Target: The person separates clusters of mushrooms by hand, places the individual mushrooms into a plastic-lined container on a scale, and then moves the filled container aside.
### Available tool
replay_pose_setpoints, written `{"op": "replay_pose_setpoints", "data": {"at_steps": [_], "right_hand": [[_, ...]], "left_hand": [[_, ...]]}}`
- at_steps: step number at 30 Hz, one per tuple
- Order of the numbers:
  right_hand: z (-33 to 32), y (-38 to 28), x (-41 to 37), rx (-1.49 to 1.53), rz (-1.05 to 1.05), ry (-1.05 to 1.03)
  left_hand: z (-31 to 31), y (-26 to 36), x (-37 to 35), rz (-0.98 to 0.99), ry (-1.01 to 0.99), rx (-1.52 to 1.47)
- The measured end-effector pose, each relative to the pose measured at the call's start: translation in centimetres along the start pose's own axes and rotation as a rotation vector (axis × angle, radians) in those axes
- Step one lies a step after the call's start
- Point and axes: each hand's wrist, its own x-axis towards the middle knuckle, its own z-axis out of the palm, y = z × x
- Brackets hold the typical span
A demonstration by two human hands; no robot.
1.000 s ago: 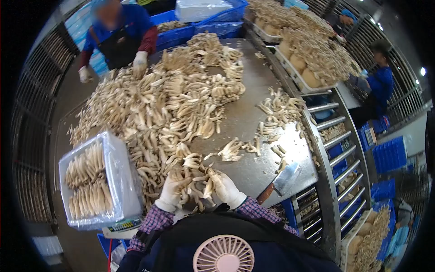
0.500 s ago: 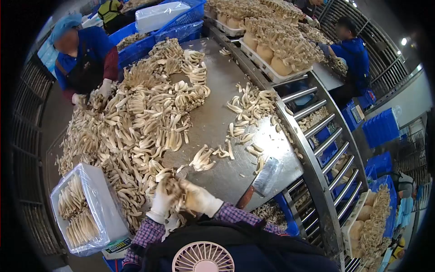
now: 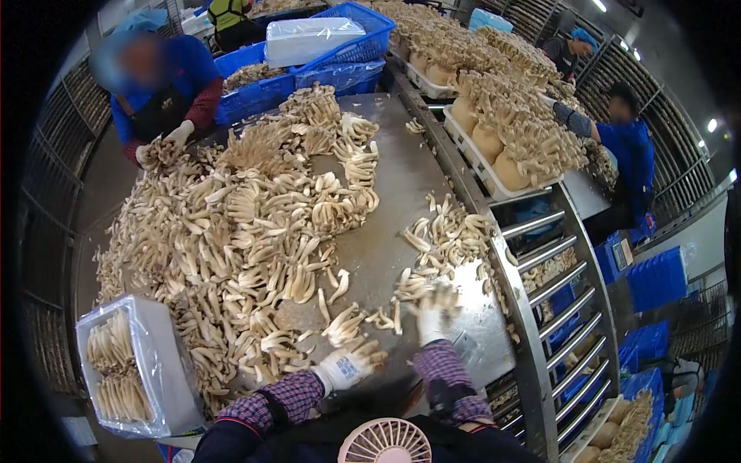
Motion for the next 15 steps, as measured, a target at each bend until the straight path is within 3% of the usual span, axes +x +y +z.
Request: {"op": "replay_pose_setpoints", "data": {"at_steps": [1,2,3,5,6,7,8,9,10,11,12,13,14,15], "right_hand": [[-3.6,1.7,0.6,0.201,-0.059,0.063],[-4.3,-3.1,4.1,0.697,0.245,0.448],[-3.7,-7.4,7.3,1.192,0.554,0.837],[-8.1,1.4,5.6,2.239,0.027,0.507],[-10.5,6.2,4.6,2.629,-0.047,0.198],[-8.1,7.0,7.1,2.026,0.091,0.720],[-6.6,10.7,7.8,2.097,0.235,0.667],[4.1,4.1,18.3,1.090,0.410,1.032],[0.6,13.6,11.5,1.460,0.830,0.874],[4.3,15.6,12.7,1.257,0.989,0.756],[6.8,17.4,13.2,1.275,1.101,0.655],[9.3,18.4,13.8,1.346,1.110,0.595],[12.1,18.0,15.7,1.567,0.950,0.477],[14.1,17.5,16.8,1.776,0.770,0.355]], "left_hand": [[-0.7,-1.3,1.6,-0.070,-0.041,-0.005],[-3.1,-2.4,3.1,-0.200,-0.224,-0.146],[-2.9,-4.0,2.2,-0.231,-0.052,-0.035],[-1.7,-8.7,1.0,-0.336,-0.096,0.189],[-9.9,-8.8,0.5,-0.464,-0.286,0.103],[-4.2,-11.6,-2.1,-0.601,-0.169,0.071],[-1.8,-13.8,-4.8,-0.586,-0.051,0.031],[-1.3,-14.4,-7.1,-0.721,0.128,-0.065],[-2.9,-14.8,-8.2,-0.682,0.101,0.032],[-5.1,-13.6,-8.7,-0.698,0.109,0.003],[-10.5,-11.3,-7.6,-0.695,-0.016,0.049],[-10.0,-9.5,-8.9,-0.707,0.048,-0.045],[-9.3,-8.6,-9.8,-0.673,0.323,-0.297],[-9.8,-9.5,-9.0,-0.647,0.326,-0.283]]}}
